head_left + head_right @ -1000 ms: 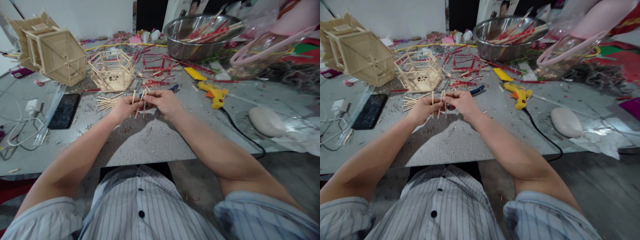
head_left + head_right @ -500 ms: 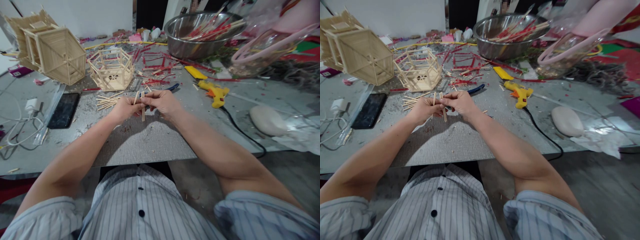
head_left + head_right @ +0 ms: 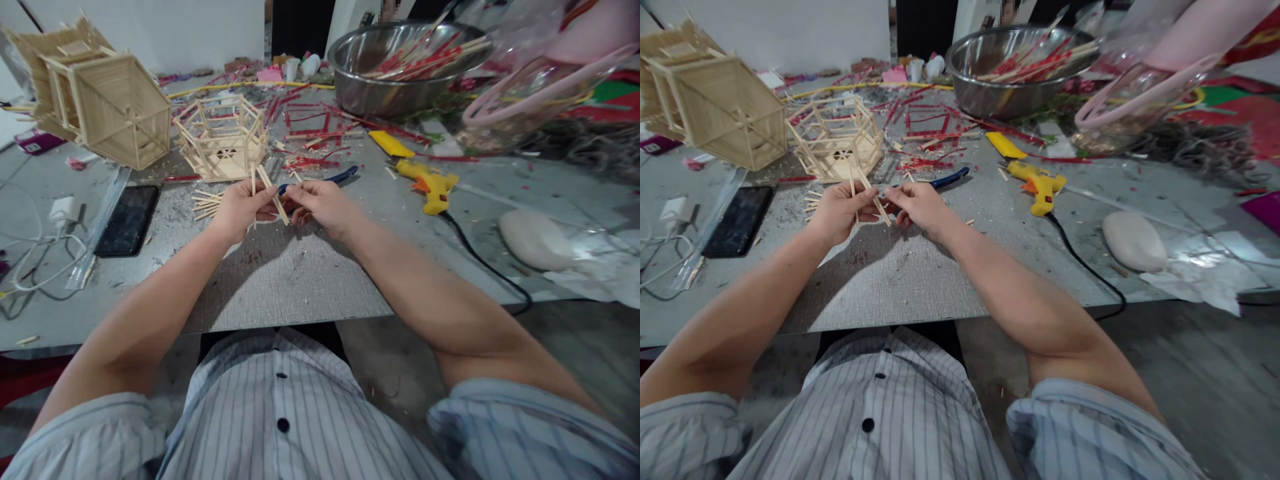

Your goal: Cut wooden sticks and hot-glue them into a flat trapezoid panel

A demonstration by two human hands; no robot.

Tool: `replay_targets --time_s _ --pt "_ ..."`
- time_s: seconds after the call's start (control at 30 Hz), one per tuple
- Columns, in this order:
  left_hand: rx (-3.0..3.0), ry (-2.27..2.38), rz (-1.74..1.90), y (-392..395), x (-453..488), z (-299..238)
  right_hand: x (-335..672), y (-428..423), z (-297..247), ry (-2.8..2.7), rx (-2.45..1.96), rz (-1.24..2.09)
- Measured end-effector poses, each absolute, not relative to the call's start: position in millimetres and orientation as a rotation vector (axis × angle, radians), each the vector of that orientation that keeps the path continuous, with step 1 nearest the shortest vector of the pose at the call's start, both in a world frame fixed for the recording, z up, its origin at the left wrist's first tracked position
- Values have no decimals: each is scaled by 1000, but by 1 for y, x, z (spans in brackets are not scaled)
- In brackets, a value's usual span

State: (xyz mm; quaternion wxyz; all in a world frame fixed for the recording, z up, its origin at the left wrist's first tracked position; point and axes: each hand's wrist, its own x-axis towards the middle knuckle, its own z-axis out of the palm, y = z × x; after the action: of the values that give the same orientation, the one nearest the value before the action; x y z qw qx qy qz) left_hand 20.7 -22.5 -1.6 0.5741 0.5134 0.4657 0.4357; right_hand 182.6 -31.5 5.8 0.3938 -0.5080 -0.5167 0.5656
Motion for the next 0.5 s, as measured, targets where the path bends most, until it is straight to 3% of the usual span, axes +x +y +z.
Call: replay_targets --time_s 0.5 --pt "1100 1101 1134 -21 20 0 186 -29 -1 -1433 -1278 1623"
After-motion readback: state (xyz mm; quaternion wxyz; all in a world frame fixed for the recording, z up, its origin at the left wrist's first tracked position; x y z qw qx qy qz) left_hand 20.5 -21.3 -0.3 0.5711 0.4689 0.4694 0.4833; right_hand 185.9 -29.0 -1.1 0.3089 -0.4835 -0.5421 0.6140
